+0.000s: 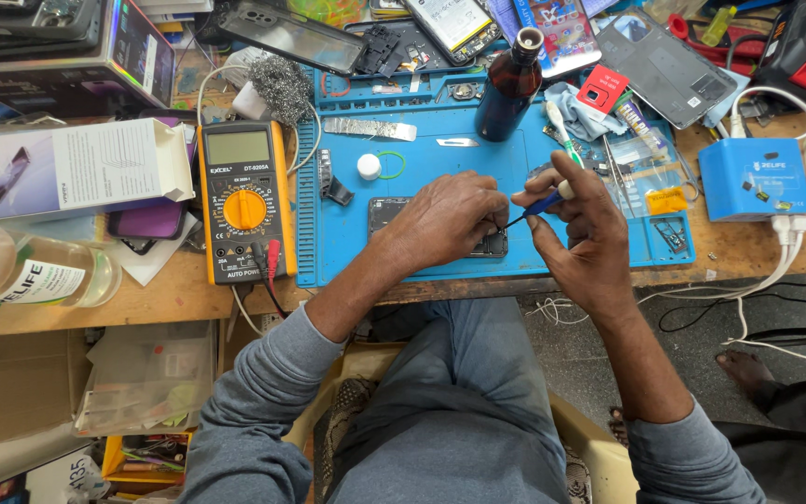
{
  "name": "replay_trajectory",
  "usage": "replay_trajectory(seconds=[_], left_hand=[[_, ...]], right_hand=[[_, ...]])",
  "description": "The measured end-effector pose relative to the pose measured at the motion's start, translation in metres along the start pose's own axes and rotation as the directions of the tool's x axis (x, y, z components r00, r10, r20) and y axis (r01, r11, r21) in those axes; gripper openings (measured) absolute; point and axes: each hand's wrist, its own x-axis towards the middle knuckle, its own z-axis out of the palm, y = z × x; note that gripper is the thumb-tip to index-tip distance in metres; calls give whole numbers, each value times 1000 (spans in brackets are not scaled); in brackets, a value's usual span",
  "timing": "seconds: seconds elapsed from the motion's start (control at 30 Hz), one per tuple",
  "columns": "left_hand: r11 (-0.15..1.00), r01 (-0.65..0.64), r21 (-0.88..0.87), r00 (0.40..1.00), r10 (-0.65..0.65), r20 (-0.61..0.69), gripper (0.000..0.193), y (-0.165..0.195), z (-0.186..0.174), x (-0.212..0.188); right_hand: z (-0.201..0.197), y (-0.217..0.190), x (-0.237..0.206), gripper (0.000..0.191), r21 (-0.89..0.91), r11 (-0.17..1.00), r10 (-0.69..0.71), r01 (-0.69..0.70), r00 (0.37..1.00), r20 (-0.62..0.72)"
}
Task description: The person uses a screwdriver to remove screws from the back of a smartphone and detaches the rear camera module. They then use tweezers to disconnect a small ribbon cable from the motherboard. The phone remains open with the camera module removed by the end of the clip.
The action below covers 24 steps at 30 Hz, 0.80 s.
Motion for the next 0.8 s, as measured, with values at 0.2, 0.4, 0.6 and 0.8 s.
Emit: replay_trajectory(seconds=[0.2,0.4,0.6,0.8], left_hand=[[967,-94,236,995,82,60,1,6,4,0],[898,-238,370,969,243,33,17,8,15,7],[759,-219,613,964,265,16,11,13,19,7],[854,-154,498,978,203,-45,26,-10,13,17]], right_hand=[[-8,16,-17,83,-95,991,76,-93,983,-165],[-14,45,-34,82,185,981,119,-67,950,-290],[-12,50,-32,81,130,986,138,-101,937,-321],[-9,53,-10,79,124,987,131,-98,945,-299]])
